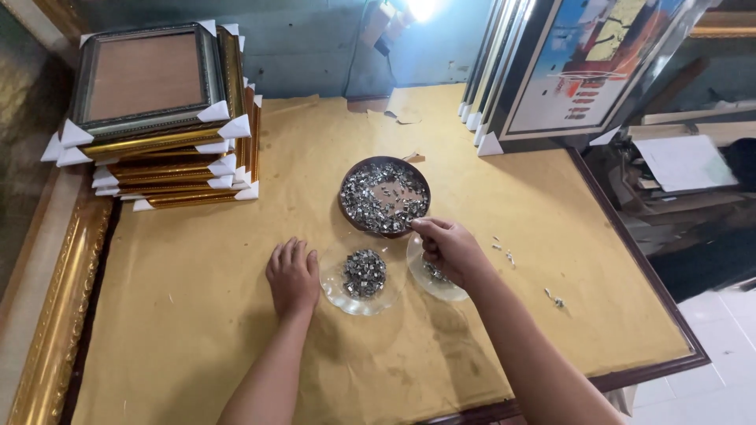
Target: Sorting small metal screws from a central tray into two separate glass bowls
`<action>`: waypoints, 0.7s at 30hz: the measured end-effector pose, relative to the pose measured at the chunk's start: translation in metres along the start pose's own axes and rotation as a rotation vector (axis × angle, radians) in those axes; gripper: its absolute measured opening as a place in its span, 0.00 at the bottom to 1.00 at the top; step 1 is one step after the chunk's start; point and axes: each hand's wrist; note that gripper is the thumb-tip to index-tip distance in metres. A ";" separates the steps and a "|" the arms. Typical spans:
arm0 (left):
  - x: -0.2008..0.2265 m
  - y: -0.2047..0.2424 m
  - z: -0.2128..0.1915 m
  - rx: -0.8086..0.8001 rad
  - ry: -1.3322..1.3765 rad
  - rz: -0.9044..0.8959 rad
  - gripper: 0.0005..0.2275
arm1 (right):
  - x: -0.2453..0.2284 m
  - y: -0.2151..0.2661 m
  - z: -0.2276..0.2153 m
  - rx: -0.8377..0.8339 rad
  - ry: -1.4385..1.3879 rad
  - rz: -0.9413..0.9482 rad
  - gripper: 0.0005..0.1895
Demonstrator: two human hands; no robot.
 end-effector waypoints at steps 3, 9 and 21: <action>-0.010 -0.005 0.000 -0.018 0.235 -0.009 0.10 | 0.000 0.011 0.009 0.014 0.025 -0.014 0.07; -0.039 0.031 -0.059 -0.169 0.870 -0.515 0.08 | 0.011 0.018 0.029 -0.063 0.125 -0.001 0.07; 0.056 0.097 -0.314 -0.900 1.670 0.284 0.07 | 0.018 0.004 0.047 -0.236 0.758 -0.052 0.09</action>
Point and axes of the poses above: each hand's wrist, its own y-axis away from the middle knuckle, its own z-axis out of the palm, x = y × z, and after that the axes turned 13 degrees about -y, right-handed
